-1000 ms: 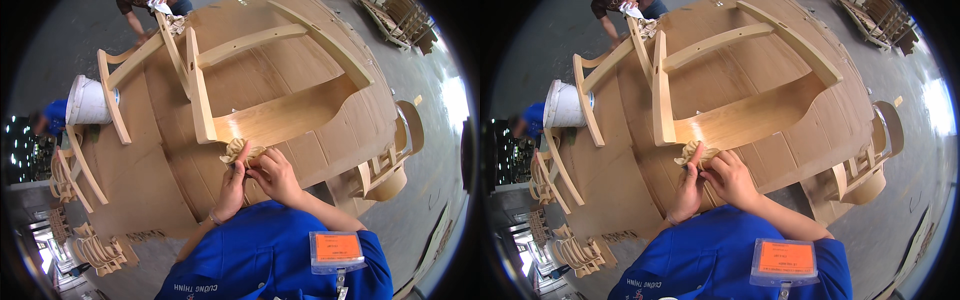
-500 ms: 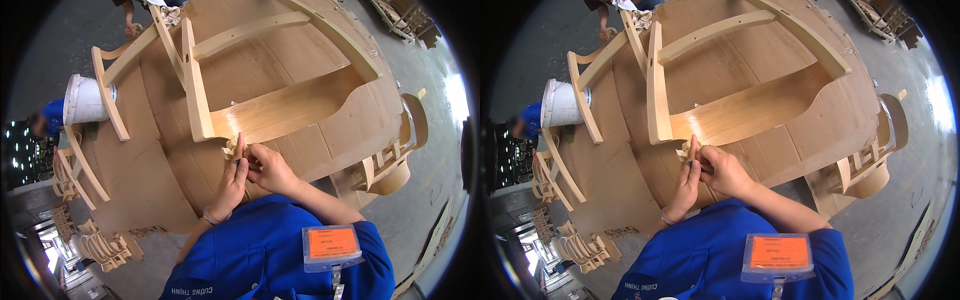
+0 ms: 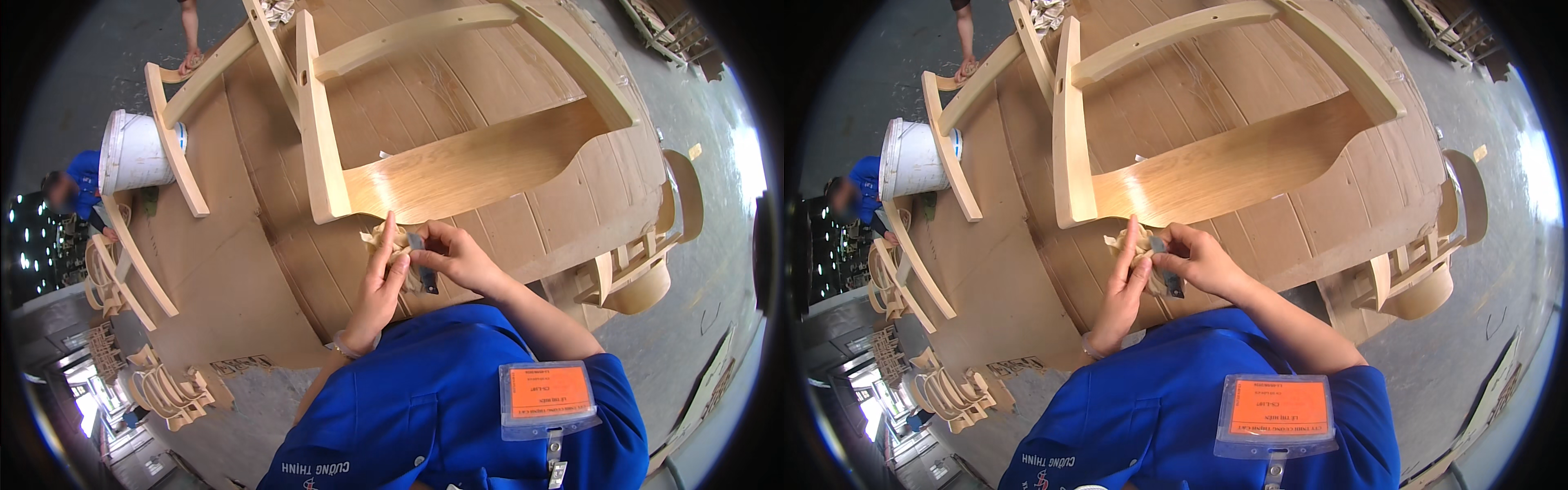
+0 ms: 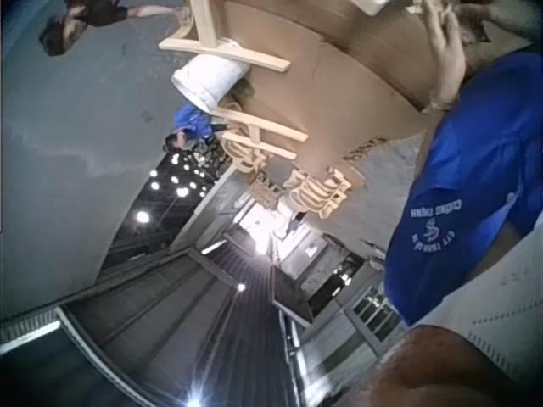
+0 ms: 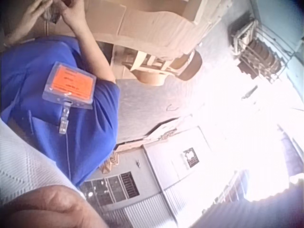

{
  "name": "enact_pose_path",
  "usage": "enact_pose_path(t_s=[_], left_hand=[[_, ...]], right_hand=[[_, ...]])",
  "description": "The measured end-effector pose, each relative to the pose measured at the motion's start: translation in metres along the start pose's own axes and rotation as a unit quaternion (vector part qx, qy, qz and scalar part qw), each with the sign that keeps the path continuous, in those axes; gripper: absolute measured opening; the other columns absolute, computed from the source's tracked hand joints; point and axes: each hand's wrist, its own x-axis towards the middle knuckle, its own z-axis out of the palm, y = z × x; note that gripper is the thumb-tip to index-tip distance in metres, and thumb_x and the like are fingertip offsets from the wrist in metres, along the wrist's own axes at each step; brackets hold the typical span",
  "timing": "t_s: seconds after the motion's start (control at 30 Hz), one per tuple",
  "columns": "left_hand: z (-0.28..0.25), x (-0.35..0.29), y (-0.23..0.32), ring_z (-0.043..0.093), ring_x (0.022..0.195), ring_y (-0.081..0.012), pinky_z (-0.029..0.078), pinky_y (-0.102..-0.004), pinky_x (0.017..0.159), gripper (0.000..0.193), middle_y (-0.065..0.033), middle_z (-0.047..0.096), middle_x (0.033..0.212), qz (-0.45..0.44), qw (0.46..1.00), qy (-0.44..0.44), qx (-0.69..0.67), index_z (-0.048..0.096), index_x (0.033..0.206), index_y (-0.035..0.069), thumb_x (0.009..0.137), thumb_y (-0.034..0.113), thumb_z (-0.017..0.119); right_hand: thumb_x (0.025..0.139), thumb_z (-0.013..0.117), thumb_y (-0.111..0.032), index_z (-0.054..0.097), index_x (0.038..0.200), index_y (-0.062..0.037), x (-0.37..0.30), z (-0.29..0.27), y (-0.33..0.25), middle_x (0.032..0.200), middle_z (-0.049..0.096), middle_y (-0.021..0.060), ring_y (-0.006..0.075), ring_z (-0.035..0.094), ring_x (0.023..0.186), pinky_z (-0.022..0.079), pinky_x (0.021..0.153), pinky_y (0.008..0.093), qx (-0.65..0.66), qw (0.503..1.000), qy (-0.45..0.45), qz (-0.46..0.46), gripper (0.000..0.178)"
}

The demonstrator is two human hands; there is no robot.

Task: The person scrapes a wooden chair component with a utility knife and wipes it with a cloth. The person repeats scraping and wiping on the same piece, focusing on edges and surfaces.

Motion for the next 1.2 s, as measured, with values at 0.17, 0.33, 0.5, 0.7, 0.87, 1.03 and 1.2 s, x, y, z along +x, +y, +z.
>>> enact_pose_path(t_s=[0.17,0.33,0.5,0.7,0.87,1.03,1.2], left_hand=[[0.004,-0.001,-0.007,0.053,0.139,-0.0192,0.043,-0.0331,0.117,0.086,-0.0169,0.047,0.159,0.049,0.997,0.042,-0.045,0.002,0.175,0.012,0.11,0.002,0.057],[-0.002,-0.003,-0.023,0.063,0.116,-0.0133,0.053,-0.0304,0.1,0.047,-0.0103,0.064,0.132,0.028,0.996,0.086,0.003,0.045,0.154,0.003,0.111,0.01,0.061],[-0.003,-0.007,-0.035,0.06,0.103,-0.0091,0.052,-0.0273,0.091,0.028,-0.0031,0.066,0.114,-0.019,0.995,0.097,-0.032,0.057,0.131,0.002,0.112,0.021,0.064],[0.007,-0.004,-0.04,0.063,0.099,-0.0089,0.053,-0.0275,0.089,0.029,-0.0045,0.07,0.111,-0.01,0.993,0.106,-0.047,0.06,0.127,-0.001,0.11,0.021,0.067],[0.016,0.0,-0.042,0.063,0.099,-0.0083,0.053,-0.0271,0.085,0.027,-0.0061,0.07,0.112,-0.009,0.985,0.159,-0.065,0.061,0.124,-0.002,0.11,0.02,0.067],[0.019,0.005,-0.053,0.061,0.095,-0.006,0.052,-0.0252,0.081,0.024,-0.0038,0.07,0.109,-0.019,0.977,0.18,-0.115,0.062,0.121,-0.001,0.11,0.02,0.067],[0.015,0.014,-0.071,0.061,0.096,-0.0051,0.053,-0.0245,0.081,0.022,-0.0023,0.07,0.11,-0.056,0.967,0.177,-0.172,0.063,0.122,0.0,0.11,0.018,0.068]], right_hand=[[0.103,0.072,-0.014,0.069,0.105,-0.0037,0.001,-0.009,0.013,0.094,0.069,-0.0009,0.0052,0.061,0.087,0.05,0.076,0.0258,0.066,0.996,0.048,0.034,0.011],[0.107,0.068,-0.016,0.074,0.114,-0.0003,-0.006,-0.012,0.008,0.091,0.07,-0.0021,0.0067,0.062,0.08,0.051,0.072,0.0248,-0.021,0.988,0.149,0.028,0.018],[0.091,0.081,-0.002,0.074,0.101,-0.0003,-0.013,0.002,0.007,0.09,0.076,0.0111,0.0156,0.072,0.078,0.058,0.072,0.0329,-0.224,0.97,0.066,-0.06,0.013],[0.086,0.081,-0.004,0.071,0.093,-0.0008,-0.017,0.018,0.016,0.087,0.075,0.0147,0.0309,0.076,0.083,0.06,0.072,0.0404,-0.23,0.962,0.125,-0.081,0.012],[0.086,0.08,-0.002,0.071,0.093,0.0,-0.022,0.014,0.012,0.085,0.072,0.0161,0.0319,0.075,0.079,0.059,0.07,0.0413,-0.206,0.963,0.14,-0.1,0.011],[0.088,0.08,-0.004,0.072,0.092,0.0006,-0.018,0.003,0.01,0.086,0.071,0.0155,0.0291,0.076,0.081,0.059,0.07,0.0396,-0.267,0.953,0.106,-0.097,0.01],[0.091,0.079,-0.005,0.072,0.09,0.001,0.001,-0.019,0.021,0.079,0.072,0.0081,0.0162,0.07,0.073,0.056,0.067,0.0341,-0.147,0.985,0.076,0.043,0.009]])
